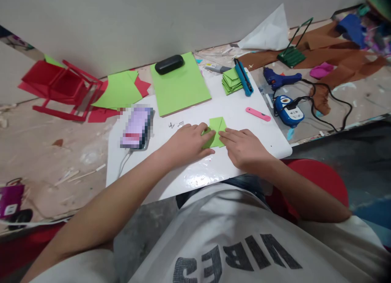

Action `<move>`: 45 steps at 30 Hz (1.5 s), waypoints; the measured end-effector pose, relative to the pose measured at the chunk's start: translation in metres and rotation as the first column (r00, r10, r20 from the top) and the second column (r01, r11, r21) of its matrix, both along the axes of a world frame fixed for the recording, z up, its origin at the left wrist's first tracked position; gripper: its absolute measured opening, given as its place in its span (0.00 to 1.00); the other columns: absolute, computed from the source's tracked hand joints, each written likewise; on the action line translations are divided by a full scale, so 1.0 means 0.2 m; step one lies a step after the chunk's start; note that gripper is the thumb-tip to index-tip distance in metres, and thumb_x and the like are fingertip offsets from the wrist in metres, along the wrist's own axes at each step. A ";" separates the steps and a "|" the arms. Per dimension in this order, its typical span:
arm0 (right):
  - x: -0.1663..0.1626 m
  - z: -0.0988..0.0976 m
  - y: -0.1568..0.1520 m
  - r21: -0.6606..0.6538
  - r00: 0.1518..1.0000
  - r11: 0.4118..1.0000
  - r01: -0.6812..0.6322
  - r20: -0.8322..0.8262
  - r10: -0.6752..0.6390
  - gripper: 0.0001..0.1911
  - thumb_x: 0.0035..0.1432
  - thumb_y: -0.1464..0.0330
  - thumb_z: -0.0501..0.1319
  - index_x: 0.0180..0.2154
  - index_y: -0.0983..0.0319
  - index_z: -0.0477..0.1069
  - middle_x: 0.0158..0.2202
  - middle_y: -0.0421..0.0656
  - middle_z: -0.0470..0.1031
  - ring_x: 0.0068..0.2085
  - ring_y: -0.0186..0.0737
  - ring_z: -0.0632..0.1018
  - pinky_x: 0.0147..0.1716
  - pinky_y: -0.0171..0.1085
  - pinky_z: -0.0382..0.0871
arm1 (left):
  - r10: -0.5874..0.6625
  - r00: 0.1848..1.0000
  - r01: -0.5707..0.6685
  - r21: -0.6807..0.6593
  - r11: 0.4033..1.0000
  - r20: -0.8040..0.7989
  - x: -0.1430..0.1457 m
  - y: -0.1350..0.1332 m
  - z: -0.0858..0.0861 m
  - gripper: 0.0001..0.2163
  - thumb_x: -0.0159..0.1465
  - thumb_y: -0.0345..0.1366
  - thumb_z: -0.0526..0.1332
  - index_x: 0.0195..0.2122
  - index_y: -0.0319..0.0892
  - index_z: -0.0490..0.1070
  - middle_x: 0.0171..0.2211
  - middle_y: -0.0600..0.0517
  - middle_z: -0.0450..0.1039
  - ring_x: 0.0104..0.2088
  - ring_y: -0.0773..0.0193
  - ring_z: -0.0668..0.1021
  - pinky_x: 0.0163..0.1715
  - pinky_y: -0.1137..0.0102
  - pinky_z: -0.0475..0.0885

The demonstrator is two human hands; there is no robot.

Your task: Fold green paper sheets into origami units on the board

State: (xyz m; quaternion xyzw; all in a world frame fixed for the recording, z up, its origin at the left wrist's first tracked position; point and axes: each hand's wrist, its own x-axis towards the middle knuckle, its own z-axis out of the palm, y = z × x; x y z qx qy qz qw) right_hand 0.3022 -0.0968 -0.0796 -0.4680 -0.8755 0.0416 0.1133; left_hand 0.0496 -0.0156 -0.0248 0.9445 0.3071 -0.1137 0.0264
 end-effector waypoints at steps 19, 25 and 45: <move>0.10 0.22 0.32 0.221 0.909 0.897 -0.381 0.267 0.320 0.22 0.82 0.78 0.55 0.63 0.67 0.84 0.57 0.59 0.92 0.52 0.53 0.90 0.45 0.49 0.78 | 0.015 0.884 -0.004 -0.024 1.000 0.467 -0.11 0.12 -0.25 0.33 0.76 0.63 0.65 0.72 0.44 0.79 0.66 0.34 0.83 0.62 0.34 0.82 0.65 0.41 0.71; 0.01 0.32 0.45 0.102 0.972 0.967 -0.233 -0.020 0.236 0.21 0.87 0.64 0.54 0.64 0.59 0.84 0.53 0.53 0.94 0.50 0.53 0.91 0.50 0.49 0.79 | 0.167 0.484 -0.020 -0.180 0.984 0.859 -0.17 0.11 -0.21 0.18 0.82 0.51 0.60 0.58 0.50 0.88 0.51 0.44 0.92 0.52 0.50 0.89 0.62 0.50 0.78; -0.37 0.16 0.70 -0.179 0.788 0.981 -0.079 -0.614 -0.049 0.23 0.82 0.51 0.60 0.35 0.57 0.72 0.29 0.39 0.71 0.34 0.42 0.69 0.37 0.42 0.60 | 0.624 0.070 -0.229 -0.596 0.769 0.778 -0.21 0.16 -0.15 0.21 0.70 0.58 0.77 0.50 0.46 0.89 0.40 0.48 0.90 0.43 0.52 0.88 0.45 0.61 0.85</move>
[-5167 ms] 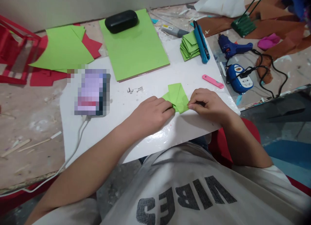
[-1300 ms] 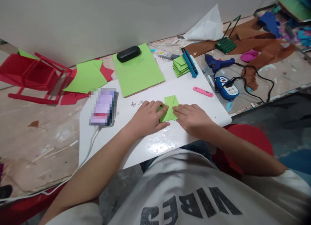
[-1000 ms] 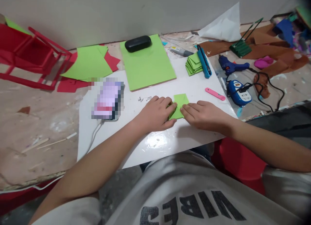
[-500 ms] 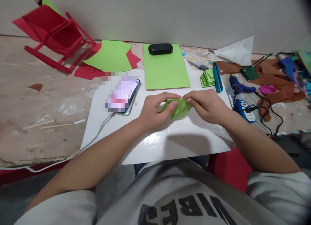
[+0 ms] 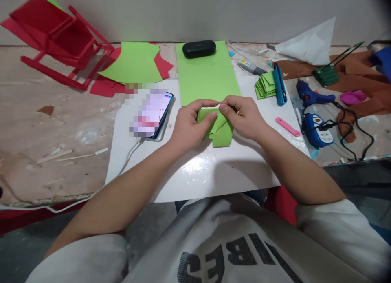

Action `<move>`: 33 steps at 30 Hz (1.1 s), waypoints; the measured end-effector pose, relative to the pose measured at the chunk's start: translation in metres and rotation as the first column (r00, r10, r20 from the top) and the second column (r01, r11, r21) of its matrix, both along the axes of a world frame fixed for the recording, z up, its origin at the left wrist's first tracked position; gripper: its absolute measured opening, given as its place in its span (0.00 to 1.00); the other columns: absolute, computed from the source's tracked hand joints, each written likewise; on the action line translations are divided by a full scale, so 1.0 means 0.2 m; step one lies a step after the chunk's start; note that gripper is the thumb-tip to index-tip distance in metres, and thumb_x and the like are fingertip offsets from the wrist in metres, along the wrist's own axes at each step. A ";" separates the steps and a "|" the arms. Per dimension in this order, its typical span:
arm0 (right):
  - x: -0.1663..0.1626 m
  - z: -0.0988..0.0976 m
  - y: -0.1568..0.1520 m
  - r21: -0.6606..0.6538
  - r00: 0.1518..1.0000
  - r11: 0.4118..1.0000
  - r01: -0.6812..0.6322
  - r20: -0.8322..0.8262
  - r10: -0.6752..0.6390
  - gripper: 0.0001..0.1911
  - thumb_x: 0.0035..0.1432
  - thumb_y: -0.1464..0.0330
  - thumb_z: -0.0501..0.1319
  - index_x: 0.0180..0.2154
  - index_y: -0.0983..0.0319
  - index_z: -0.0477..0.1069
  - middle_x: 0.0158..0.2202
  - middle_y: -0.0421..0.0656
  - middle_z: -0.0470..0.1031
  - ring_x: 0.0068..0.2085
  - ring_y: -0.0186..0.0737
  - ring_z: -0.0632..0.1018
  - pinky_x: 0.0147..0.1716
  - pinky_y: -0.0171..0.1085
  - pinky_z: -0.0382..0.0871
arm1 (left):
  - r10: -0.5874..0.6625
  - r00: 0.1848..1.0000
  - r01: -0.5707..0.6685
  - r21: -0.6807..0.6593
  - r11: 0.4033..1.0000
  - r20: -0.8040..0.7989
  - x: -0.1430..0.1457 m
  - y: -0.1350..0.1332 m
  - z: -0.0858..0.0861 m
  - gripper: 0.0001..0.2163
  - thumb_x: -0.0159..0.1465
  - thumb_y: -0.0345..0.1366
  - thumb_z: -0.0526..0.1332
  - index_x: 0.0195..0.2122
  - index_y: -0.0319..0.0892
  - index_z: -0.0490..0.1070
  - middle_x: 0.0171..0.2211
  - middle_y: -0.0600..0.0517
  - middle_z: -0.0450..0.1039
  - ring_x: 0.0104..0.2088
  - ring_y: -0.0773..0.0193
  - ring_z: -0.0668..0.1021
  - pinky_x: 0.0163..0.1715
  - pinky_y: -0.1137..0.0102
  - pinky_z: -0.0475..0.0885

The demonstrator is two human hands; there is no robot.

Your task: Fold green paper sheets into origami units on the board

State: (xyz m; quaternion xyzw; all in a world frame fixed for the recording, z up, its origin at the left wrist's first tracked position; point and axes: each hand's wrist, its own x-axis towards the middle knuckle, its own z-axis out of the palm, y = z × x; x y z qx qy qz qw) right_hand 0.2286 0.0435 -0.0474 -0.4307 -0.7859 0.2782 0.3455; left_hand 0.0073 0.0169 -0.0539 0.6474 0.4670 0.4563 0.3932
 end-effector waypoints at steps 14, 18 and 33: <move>0.00 -0.01 -0.06 0.018 0.998 0.998 0.061 -0.023 -0.060 0.22 0.84 0.54 0.59 0.36 0.58 0.76 0.30 0.40 0.75 0.33 0.41 0.72 0.38 0.41 0.62 | 0.014 1.000 -0.014 0.014 1.000 -0.022 0.00 -0.04 -0.02 0.15 0.72 0.53 0.77 0.46 0.46 0.89 0.42 0.47 0.92 0.33 0.60 0.84 0.36 0.64 0.79; 0.00 -0.03 -0.06 0.051 0.996 0.996 0.080 0.023 -0.081 0.22 0.85 0.55 0.57 0.38 0.58 0.77 0.31 0.41 0.76 0.35 0.43 0.73 0.39 0.42 0.63 | 0.038 0.999 -0.038 -0.005 0.999 -0.034 0.01 -0.05 -0.04 0.19 0.72 0.56 0.76 0.47 0.45 0.88 0.43 0.47 0.91 0.33 0.61 0.83 0.32 0.66 0.75; -0.02 -0.11 -0.06 0.166 0.996 0.983 0.078 0.033 -0.084 0.34 0.89 0.43 0.45 0.40 0.56 0.75 0.36 0.46 0.79 0.39 0.47 0.77 0.43 0.44 0.69 | 0.059 0.996 -0.053 -0.078 0.996 0.072 0.06 -0.11 -0.03 0.17 0.69 0.54 0.80 0.39 0.45 0.85 0.38 0.47 0.90 0.39 0.56 0.89 0.40 0.62 0.86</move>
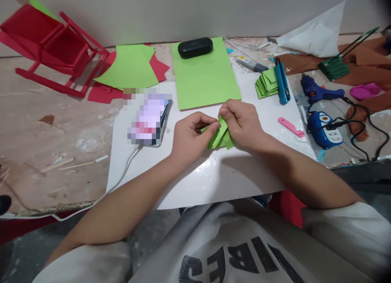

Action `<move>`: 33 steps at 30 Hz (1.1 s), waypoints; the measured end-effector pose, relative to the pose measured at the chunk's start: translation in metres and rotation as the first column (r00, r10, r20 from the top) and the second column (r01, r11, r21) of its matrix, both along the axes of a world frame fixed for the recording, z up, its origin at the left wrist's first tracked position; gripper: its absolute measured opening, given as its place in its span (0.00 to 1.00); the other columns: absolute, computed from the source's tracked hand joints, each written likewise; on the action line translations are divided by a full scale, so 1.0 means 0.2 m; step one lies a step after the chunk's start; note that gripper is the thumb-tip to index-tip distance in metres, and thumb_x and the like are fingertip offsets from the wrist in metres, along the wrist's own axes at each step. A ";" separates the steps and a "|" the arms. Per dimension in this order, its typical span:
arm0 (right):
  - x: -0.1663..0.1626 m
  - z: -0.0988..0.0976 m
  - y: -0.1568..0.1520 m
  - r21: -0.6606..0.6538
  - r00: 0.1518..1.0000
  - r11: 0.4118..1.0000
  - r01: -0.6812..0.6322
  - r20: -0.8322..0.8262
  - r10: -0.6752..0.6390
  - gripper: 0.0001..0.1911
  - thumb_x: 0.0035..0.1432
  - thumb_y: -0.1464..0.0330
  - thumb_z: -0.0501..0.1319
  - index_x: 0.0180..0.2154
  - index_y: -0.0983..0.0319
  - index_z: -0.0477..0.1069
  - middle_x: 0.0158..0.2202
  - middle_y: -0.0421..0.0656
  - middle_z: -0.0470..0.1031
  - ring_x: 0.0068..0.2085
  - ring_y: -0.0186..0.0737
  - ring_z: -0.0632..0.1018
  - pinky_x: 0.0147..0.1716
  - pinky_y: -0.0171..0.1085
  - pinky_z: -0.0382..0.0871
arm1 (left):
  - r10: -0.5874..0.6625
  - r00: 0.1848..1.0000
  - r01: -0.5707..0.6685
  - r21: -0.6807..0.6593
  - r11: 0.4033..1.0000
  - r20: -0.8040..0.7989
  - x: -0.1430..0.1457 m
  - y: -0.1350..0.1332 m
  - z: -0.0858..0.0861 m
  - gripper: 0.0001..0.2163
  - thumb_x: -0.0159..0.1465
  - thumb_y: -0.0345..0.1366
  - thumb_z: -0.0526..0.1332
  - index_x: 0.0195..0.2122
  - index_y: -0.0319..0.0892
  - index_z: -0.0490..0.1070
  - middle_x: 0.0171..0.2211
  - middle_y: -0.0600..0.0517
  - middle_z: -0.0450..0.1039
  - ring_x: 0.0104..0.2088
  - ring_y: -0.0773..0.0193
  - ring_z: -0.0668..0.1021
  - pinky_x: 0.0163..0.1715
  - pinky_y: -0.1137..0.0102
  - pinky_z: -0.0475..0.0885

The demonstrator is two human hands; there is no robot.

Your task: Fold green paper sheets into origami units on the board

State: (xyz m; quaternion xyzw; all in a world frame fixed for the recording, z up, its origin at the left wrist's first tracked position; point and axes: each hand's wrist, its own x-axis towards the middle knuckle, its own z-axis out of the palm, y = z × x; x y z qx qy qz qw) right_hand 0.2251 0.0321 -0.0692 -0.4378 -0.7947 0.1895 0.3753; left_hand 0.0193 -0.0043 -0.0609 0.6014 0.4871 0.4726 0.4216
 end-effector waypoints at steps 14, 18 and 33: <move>-0.03 -0.04 0.00 0.120 0.996 0.993 -0.019 -0.083 0.029 0.33 0.90 0.45 0.46 0.40 0.57 0.75 0.36 0.45 0.79 0.38 0.44 0.78 0.42 0.44 0.69 | 0.047 0.998 -0.053 -0.125 0.991 -0.049 0.04 -0.03 0.03 0.19 0.55 0.41 0.85 0.41 0.45 0.80 0.38 0.52 0.86 0.39 0.59 0.85 0.38 0.67 0.80; -0.02 0.00 0.01 0.103 0.991 0.995 0.017 -0.135 -0.003 0.33 0.89 0.43 0.49 0.40 0.57 0.77 0.36 0.45 0.80 0.39 0.44 0.79 0.43 0.44 0.71 | 0.045 0.999 -0.045 -0.184 0.982 -0.001 0.04 -0.02 0.03 0.18 0.53 0.39 0.84 0.39 0.45 0.78 0.32 0.55 0.82 0.32 0.62 0.81 0.32 0.69 0.75; 0.08 0.09 0.11 -0.561 0.818 0.802 -0.206 -0.548 -0.174 0.30 0.39 0.51 0.93 0.37 0.60 0.87 0.37 0.45 0.89 0.38 0.45 0.86 0.42 0.45 0.86 | 0.188 0.952 -0.145 -0.184 0.972 0.242 -0.08 0.16 0.01 0.24 0.56 0.34 0.83 0.51 0.47 0.76 0.20 0.64 0.72 0.21 0.66 0.75 0.25 0.72 0.70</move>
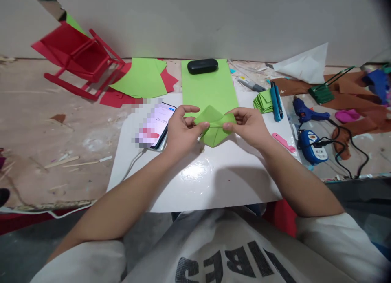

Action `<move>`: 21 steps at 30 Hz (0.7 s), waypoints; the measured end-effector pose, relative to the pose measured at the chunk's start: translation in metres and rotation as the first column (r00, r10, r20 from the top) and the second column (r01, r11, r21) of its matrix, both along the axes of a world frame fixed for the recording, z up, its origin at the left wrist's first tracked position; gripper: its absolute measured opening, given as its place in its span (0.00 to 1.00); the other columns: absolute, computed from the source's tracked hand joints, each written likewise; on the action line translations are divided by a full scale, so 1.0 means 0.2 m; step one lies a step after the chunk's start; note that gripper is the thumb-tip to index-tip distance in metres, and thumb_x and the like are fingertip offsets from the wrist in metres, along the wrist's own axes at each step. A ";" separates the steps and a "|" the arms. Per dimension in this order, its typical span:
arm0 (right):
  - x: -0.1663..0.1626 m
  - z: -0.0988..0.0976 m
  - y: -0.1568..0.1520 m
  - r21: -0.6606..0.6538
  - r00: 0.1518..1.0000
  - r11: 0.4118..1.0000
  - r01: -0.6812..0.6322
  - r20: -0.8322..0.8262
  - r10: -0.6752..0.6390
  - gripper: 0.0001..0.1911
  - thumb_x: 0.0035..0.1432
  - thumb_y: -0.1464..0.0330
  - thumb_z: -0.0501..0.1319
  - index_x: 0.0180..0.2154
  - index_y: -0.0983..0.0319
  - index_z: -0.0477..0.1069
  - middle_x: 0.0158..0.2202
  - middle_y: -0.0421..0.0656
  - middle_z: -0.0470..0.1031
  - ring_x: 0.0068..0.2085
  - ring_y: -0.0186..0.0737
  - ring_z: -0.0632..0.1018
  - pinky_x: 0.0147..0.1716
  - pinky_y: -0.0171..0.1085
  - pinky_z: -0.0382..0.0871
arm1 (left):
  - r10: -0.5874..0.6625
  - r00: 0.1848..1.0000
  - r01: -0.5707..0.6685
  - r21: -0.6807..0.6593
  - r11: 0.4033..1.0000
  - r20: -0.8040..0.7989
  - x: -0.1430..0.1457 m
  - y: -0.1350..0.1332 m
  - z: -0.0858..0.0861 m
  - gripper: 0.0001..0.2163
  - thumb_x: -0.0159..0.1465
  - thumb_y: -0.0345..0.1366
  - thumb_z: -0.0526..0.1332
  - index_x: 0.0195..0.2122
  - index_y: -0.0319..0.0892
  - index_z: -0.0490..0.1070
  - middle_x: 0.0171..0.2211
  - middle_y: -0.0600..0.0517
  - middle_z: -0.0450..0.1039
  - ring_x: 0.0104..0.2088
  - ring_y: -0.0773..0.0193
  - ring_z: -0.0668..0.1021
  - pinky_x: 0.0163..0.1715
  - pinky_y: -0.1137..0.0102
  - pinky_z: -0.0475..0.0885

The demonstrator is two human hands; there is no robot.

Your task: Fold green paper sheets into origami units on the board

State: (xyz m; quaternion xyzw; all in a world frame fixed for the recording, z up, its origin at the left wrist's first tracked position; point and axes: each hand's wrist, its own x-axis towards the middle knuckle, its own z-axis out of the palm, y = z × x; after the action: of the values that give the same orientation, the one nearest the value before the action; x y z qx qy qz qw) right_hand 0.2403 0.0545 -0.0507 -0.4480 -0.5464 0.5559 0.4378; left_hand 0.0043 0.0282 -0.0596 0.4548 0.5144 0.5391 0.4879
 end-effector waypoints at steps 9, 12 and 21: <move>-0.06 0.00 -0.06 -0.174 0.990 0.983 0.067 -0.114 -0.088 0.31 0.33 0.51 0.94 0.35 0.59 0.89 0.37 0.44 0.90 0.37 0.45 0.86 0.42 0.46 0.87 | -0.086 0.975 0.091 -0.017 0.996 0.205 0.00 0.01 -0.02 0.30 0.56 0.50 0.90 0.52 0.46 0.81 0.29 0.56 0.82 0.30 0.63 0.84 0.33 0.69 0.78; -0.07 -0.02 -0.07 -0.145 0.979 0.978 0.151 -0.113 -0.168 0.32 0.38 0.46 0.93 0.35 0.58 0.87 0.36 0.44 0.90 0.37 0.45 0.86 0.42 0.46 0.87 | -0.087 0.940 0.107 -0.044 0.993 0.330 0.03 -0.01 -0.03 0.34 0.53 0.57 0.91 0.51 0.46 0.81 0.35 0.53 0.87 0.34 0.61 0.87 0.37 0.67 0.84; -0.11 -0.02 -0.16 -0.204 0.954 0.947 0.249 -0.115 -0.276 0.32 0.44 0.45 0.92 0.41 0.56 0.86 0.39 0.42 0.90 0.39 0.45 0.86 0.46 0.47 0.88 | 0.035 0.931 0.055 -0.234 0.971 0.364 0.11 -0.13 0.06 0.28 0.52 0.56 0.91 0.39 0.40 0.86 0.33 0.47 0.88 0.33 0.58 0.88 0.38 0.62 0.88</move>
State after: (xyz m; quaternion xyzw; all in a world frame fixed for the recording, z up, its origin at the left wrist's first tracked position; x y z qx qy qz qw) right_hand 0.2190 0.0230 -0.0547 -0.5154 -0.3945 0.5721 0.5015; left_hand 0.0264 0.0031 -0.0485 0.2870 0.4738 0.5454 0.6291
